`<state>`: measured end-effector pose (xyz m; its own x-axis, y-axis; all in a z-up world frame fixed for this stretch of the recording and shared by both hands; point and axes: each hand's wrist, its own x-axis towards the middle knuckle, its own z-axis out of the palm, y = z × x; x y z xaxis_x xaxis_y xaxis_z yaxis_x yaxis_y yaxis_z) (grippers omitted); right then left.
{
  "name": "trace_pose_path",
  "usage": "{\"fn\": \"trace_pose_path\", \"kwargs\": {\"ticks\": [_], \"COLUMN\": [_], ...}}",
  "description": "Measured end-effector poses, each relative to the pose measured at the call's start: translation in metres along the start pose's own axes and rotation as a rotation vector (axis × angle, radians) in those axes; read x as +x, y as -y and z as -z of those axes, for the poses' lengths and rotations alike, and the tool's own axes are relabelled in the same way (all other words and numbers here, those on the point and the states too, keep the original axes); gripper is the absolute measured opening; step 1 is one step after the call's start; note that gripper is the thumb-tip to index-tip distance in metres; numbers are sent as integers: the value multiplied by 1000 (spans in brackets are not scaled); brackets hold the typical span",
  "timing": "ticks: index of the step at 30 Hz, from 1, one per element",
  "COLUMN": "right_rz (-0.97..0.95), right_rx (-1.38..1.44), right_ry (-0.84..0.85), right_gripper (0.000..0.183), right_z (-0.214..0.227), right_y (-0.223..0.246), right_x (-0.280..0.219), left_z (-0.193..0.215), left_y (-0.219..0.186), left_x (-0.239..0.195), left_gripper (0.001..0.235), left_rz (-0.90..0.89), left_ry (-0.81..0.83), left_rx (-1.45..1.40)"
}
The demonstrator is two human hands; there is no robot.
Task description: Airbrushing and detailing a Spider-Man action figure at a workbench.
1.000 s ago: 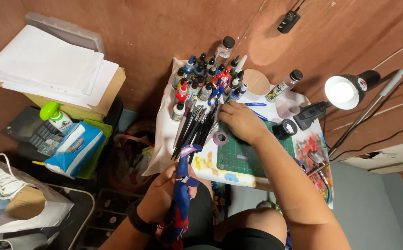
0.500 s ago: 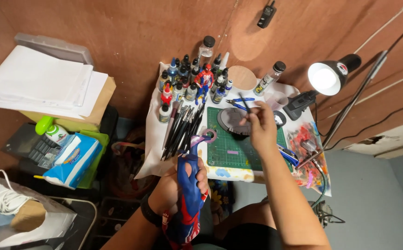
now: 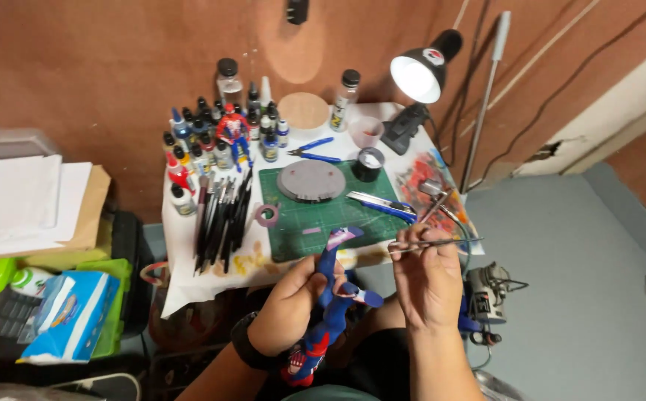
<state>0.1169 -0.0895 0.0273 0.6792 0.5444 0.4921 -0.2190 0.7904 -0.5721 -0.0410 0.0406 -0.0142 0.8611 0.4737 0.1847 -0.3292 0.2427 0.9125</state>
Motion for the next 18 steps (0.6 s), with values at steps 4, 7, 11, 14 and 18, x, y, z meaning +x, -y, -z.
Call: {"fn": "trace_pose_path", "kwargs": {"ticks": [4, 7, 11, 14, 18], "right_rz": [67, 130, 99, 79, 84], "right_rx": [-13, -50, -55, -13, 2], "right_ry": [24, -41, -148, -169, -152], "right_gripper": [14, 21, 23, 23, 23], "right_z": [-4, 7, 12, 8, 3], "right_y": [13, 7, -1, -4, -4], "right_x": [-21, -35, -40, -38, -33], "left_z": [-28, -37, -44, -43, -41], "left_y": [-20, -22, -24, -25, -22], "left_x": [-1, -3, -5, -6, -6], "left_gripper": [27, 28, 30, 30, 30], "left_rz": [-77, -86, -89, -81, -45], "left_ry": [171, 219, 228, 230, 211], "left_rx": [17, 49, 14, 46, 69]}}
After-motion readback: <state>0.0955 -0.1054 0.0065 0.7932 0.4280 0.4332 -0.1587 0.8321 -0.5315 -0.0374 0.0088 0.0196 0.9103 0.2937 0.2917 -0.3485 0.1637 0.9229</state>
